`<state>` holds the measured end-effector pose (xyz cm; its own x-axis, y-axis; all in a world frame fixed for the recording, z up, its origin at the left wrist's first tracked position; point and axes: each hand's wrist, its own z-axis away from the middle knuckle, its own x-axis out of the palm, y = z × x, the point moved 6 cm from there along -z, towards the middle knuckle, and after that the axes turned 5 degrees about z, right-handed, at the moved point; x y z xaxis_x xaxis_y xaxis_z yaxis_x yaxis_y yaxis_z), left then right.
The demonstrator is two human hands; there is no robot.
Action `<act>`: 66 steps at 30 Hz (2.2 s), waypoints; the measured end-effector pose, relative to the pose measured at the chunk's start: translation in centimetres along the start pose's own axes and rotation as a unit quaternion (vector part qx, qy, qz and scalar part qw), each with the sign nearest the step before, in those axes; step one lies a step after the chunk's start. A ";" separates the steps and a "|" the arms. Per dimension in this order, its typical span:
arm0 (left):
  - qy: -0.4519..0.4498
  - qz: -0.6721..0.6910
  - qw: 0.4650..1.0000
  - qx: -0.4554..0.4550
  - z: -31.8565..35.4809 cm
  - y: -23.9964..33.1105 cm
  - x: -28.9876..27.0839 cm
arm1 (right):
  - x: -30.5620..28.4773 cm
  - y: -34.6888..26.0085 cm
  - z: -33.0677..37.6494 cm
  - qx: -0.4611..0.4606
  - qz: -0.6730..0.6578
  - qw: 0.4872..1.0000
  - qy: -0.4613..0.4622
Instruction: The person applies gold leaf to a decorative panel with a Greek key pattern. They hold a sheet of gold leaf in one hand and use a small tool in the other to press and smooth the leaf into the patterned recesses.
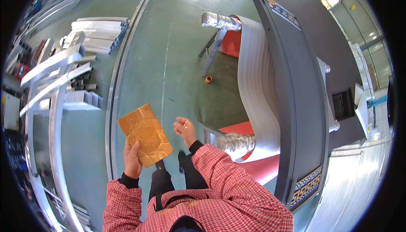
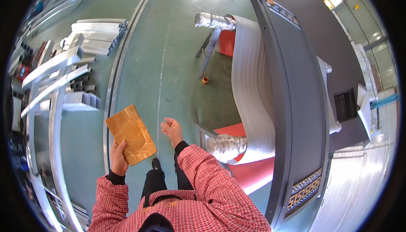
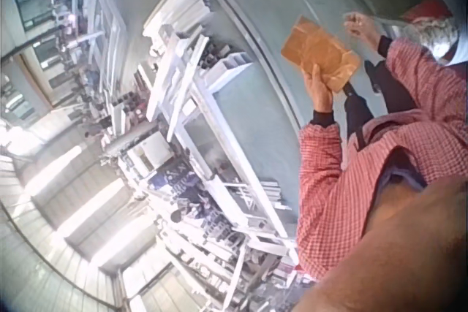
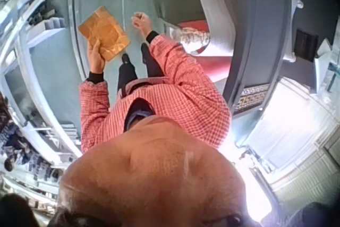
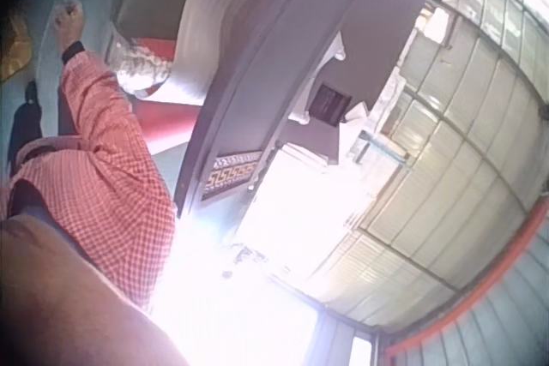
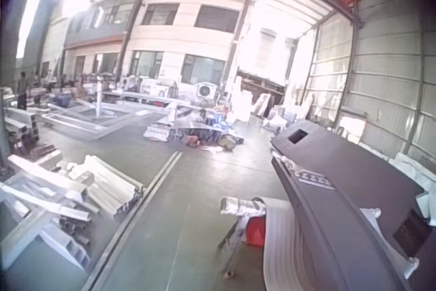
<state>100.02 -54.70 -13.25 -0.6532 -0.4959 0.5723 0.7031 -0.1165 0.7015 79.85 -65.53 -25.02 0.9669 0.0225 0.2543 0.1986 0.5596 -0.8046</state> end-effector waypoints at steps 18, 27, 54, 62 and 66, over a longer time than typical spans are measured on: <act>-0.099 -0.061 0.983 -0.145 -43.3 -19.7 4.1 | -31.9 15.2 -44.9 -0.027 0.217 0.893 0.393; -0.133 -0.096 0.979 -0.124 -57.2 -32.5 -1.5 | -41.8 22.4 -59.0 -0.059 0.215 0.852 0.474; -0.175 -0.084 0.963 -0.186 -58.9 -41.1 0.2 | -31.9 7.6 -48.5 -0.327 0.441 0.753 0.362; -0.209 -0.085 0.958 -0.176 -58.6 -42.6 2.2 | -24.5 1.0 -43.7 -0.408 0.539 0.677 0.290; -0.204 -0.063 0.955 -0.204 -57.8 -43.1 3.0 | -22.0 0.2 -42.8 -0.426 0.604 0.613 0.280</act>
<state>84.02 -100.97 -66.28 -0.7366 -0.0896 0.6704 0.6084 -0.5208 0.5989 65.46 -101.41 -53.72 0.3474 -0.4281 -0.8343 -0.9350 -0.2258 -0.2735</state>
